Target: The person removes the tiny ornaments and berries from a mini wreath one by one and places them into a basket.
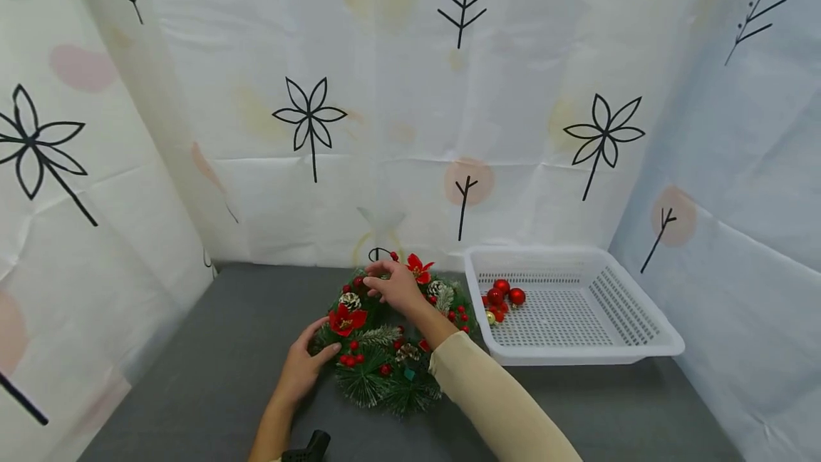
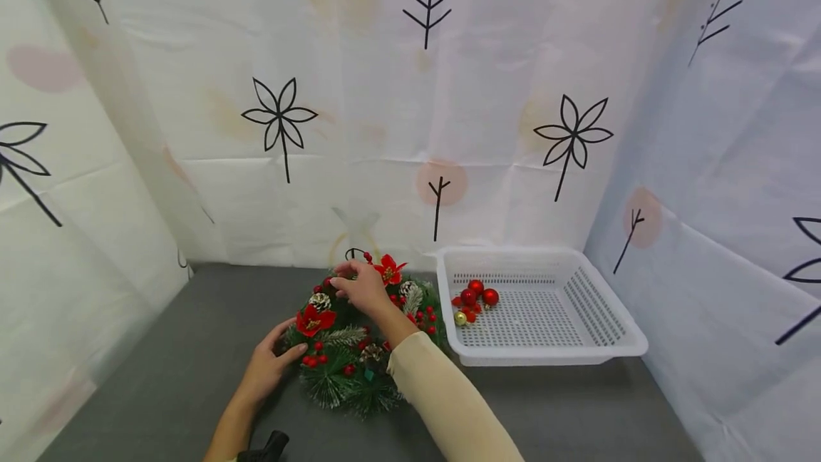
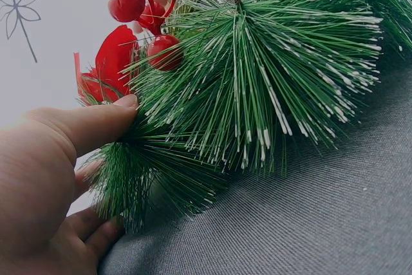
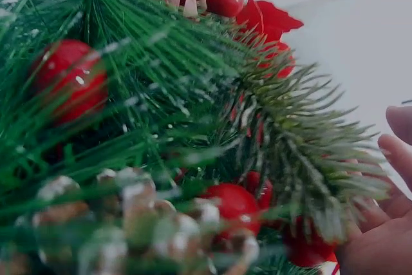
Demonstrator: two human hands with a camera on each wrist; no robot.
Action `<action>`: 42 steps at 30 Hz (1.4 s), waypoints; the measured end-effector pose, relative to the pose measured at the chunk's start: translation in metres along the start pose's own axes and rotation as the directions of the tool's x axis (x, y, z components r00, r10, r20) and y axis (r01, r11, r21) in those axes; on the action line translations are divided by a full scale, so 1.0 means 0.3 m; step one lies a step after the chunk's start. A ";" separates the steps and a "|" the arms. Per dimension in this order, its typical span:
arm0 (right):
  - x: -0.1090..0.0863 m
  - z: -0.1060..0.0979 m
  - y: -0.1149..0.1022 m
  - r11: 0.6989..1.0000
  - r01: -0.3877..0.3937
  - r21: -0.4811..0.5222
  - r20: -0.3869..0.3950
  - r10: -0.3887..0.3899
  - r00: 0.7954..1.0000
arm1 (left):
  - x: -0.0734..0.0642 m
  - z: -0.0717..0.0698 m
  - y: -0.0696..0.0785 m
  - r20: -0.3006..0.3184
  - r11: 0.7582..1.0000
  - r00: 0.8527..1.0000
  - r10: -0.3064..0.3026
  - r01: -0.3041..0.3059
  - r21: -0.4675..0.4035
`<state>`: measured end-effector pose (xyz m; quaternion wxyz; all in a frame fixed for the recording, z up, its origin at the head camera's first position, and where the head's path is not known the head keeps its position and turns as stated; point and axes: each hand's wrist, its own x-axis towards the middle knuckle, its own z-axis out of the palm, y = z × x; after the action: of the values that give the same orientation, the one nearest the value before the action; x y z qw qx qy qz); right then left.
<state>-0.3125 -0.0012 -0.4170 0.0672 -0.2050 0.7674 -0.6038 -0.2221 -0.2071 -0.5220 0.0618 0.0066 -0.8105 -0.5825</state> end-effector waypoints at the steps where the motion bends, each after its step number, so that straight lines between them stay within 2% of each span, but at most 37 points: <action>1: 0.013 0.002 0.018 1.000 0.001 0.002 -0.005 -0.001 1.000 | 0.002 -0.001 -0.001 -0.002 1.000 1.000 0.001 -0.001 0.001; 10: 0.039 0.019 0.039 1.000 -0.003 -0.026 -0.020 0.003 1.000 | 0.010 -0.002 -0.003 -0.008 0.999 1.000 0.014 -0.013 0.029; 16: 0.054 0.034 0.047 0.994 -0.038 -0.098 -0.043 0.034 0.999 | 0.009 0.000 -0.007 -0.008 1.000 1.000 -0.002 0.003 0.022; 20: 0.062 0.047 0.053 0.987 -0.064 -0.148 -0.016 0.062 0.998 | 0.006 -0.002 -0.005 -0.009 1.000 1.000 -0.006 0.006 0.017; 28: 0.074 0.059 0.066 0.935 -0.052 -0.352 0.058 0.077 0.995 | 0.004 -0.002 -0.008 -0.011 1.000 1.000 0.007 -0.007 0.026; 36: 0.070 0.049 0.071 0.944 -0.082 -0.320 0.058 0.106 0.993 | 0.004 0.000 -0.008 -0.011 1.000 1.000 0.011 -0.011 0.024; 42: 0.074 0.051 0.070 0.905 -0.030 -0.424 0.071 0.066 0.995 | 0.005 0.001 -0.007 -0.017 0.999 1.000 0.017 -0.017 0.031</action>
<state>-0.3322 -0.0198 -0.4378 0.0679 -0.2207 0.8813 -0.4123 -0.2236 -0.2077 -0.5240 0.0737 0.0059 -0.8189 -0.5691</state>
